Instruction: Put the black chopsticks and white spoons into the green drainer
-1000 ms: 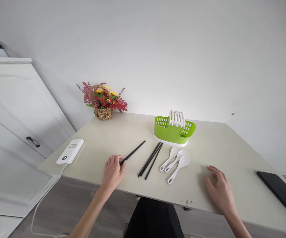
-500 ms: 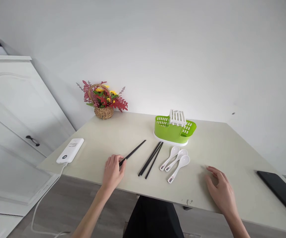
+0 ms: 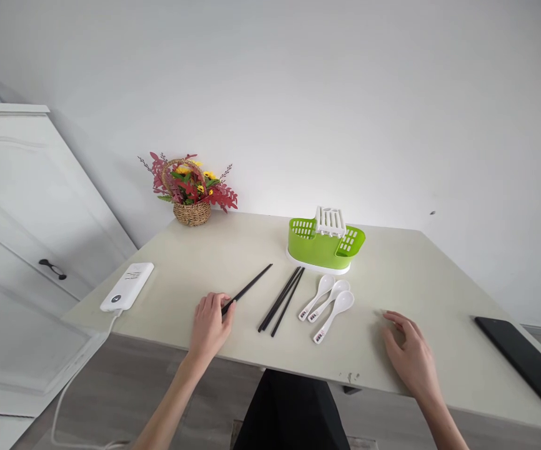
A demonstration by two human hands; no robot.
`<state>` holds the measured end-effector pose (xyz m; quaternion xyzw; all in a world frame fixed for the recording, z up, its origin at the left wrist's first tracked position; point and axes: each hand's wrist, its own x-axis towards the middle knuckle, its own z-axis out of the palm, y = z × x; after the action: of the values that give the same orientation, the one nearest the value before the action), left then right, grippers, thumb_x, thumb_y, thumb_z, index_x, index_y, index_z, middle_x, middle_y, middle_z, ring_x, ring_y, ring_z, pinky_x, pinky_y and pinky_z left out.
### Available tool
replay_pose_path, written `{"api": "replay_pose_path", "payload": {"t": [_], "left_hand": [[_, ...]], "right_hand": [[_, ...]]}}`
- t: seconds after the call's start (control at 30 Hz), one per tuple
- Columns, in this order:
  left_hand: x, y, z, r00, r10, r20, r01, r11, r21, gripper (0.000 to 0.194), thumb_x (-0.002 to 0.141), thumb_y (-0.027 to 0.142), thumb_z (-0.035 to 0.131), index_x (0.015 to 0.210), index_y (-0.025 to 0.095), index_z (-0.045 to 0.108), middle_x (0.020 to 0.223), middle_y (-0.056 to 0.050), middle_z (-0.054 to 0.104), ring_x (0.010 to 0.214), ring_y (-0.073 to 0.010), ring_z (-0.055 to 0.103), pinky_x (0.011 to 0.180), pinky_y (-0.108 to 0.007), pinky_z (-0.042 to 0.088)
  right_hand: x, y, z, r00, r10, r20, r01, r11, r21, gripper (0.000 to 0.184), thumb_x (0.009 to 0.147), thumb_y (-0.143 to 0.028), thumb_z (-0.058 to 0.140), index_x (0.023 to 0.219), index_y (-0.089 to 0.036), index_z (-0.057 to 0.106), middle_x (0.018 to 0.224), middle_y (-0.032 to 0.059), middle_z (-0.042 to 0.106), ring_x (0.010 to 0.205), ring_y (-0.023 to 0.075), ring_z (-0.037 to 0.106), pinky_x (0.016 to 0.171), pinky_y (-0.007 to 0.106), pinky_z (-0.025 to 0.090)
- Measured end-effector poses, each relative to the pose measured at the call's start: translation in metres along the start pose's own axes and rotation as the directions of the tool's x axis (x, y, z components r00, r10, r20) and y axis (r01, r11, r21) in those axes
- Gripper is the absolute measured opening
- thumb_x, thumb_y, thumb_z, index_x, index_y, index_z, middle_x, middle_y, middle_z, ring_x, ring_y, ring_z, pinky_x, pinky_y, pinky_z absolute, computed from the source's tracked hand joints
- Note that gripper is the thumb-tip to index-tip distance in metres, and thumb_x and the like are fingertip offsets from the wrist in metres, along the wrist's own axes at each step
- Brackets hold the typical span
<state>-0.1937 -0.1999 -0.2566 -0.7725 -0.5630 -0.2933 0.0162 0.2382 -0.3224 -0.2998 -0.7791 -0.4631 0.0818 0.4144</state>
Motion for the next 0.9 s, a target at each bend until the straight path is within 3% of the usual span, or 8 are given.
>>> {"api": "replay_pose_path", "payload": {"t": [0.57,0.73,0.9], "left_hand": [[-0.002,0.007,-0.002,0.999,-0.025,0.038,0.019,0.990,0.139,0.029,0.107,0.037,0.037,0.102,0.018,0.059,0.100,-0.012,0.066,0.096,-0.0285,0.065,0.085,-0.042,0.050],[0.008,0.019,-0.011,0.982,-0.014,0.188,-0.039,0.961,0.274,0.027,0.104,0.023,0.039,0.101,0.014,0.063,0.100,-0.015,0.066,0.095,-0.0288,0.065,0.082,-0.040,0.052],[0.033,0.039,-0.024,0.924,-0.031,0.381,-0.134,0.907,0.399,0.022,0.096,0.009,0.048,0.102,0.011,0.069,0.096,-0.018,0.069,0.089,-0.0281,0.067,0.074,-0.034,0.053]], "right_hand": [[-0.001,0.003,0.001,1.000,0.014,0.014,-0.014,1.000,0.022,0.048,0.089,-0.053,0.050,0.124,-0.024,0.065,0.139,0.0106,0.064,0.121,0.0324,0.063,0.081,0.038,0.050],[-0.001,0.001,0.002,1.000,0.003,0.004,-0.003,1.000,0.021,0.047,0.089,-0.053,0.049,0.122,-0.024,0.067,0.137,0.0112,0.065,0.117,0.0326,0.065,0.081,0.039,0.050],[-0.002,0.001,0.001,1.000,0.000,0.003,0.000,1.000,0.008,0.047,0.089,-0.053,0.049,0.121,-0.023,0.068,0.138,0.0106,0.065,0.112,0.0313,0.066,0.079,0.039,0.050]]}}
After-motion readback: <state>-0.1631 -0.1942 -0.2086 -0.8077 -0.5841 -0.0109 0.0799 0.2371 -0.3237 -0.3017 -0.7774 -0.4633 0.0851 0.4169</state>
